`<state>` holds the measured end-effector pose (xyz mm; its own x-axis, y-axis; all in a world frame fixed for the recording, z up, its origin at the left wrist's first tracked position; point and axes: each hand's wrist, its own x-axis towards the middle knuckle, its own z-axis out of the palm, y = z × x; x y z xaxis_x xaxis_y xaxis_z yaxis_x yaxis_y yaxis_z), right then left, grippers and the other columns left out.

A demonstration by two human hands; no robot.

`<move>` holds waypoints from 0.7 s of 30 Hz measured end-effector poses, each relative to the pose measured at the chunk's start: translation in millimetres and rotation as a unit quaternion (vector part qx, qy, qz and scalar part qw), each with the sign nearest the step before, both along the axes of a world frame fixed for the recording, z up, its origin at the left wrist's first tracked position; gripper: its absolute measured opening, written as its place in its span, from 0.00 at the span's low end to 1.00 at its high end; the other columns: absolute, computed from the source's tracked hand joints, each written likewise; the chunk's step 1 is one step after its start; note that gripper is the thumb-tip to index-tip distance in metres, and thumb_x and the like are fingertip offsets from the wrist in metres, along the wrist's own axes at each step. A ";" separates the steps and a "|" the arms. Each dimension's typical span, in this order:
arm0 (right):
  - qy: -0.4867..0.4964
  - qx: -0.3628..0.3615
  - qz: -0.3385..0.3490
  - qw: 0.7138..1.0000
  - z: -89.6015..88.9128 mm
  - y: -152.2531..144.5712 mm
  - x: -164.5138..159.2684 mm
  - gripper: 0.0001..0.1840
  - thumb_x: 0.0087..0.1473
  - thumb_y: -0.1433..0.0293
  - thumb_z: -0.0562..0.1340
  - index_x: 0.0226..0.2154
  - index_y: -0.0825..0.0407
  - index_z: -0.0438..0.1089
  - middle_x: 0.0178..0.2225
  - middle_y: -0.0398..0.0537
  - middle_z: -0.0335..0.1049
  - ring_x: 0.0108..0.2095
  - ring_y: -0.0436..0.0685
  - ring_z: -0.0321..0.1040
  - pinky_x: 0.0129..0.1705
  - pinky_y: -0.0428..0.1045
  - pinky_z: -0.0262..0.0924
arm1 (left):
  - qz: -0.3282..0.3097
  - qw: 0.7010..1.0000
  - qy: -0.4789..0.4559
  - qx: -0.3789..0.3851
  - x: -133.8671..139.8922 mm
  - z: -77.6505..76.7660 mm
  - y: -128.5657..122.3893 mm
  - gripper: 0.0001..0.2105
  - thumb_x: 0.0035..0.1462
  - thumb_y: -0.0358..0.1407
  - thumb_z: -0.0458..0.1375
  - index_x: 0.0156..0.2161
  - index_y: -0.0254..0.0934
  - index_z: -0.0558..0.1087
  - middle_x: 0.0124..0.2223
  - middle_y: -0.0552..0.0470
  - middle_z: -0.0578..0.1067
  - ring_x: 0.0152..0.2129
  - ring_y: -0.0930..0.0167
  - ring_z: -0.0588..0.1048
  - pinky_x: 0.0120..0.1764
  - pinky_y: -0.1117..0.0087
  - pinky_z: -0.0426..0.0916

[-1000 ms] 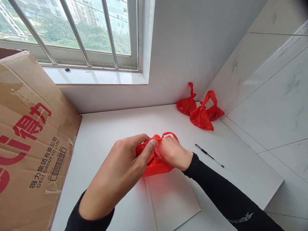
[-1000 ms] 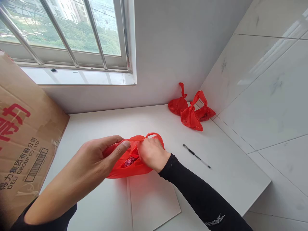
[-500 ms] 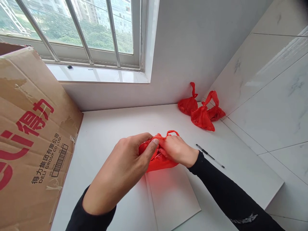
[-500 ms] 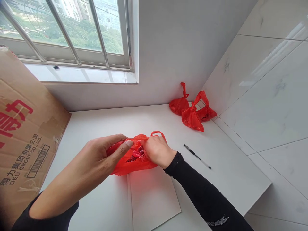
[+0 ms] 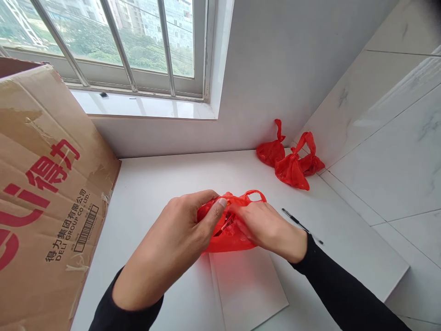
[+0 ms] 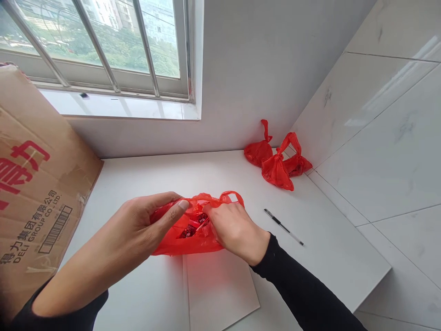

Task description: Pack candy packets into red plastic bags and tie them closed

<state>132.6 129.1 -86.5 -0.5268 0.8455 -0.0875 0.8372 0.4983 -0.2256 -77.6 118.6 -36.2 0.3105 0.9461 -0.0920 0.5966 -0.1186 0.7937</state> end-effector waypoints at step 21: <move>-0.076 -0.013 -0.059 0.995 0.8 -7.7 5.0 0.10 0.60 0.76 0.56 0.27 0.51 0.63 0.22 0.41 0.60 0.22 0.52 0.49 0.26 0.51 0.39 | -0.013 1.000 -0.002 0.017 3.3 -2.0 -1.3 0.20 0.68 0.49 0.49 0.31 0.40 0.73 0.26 0.56 0.72 0.21 0.73 0.65 0.22 0.72 0.55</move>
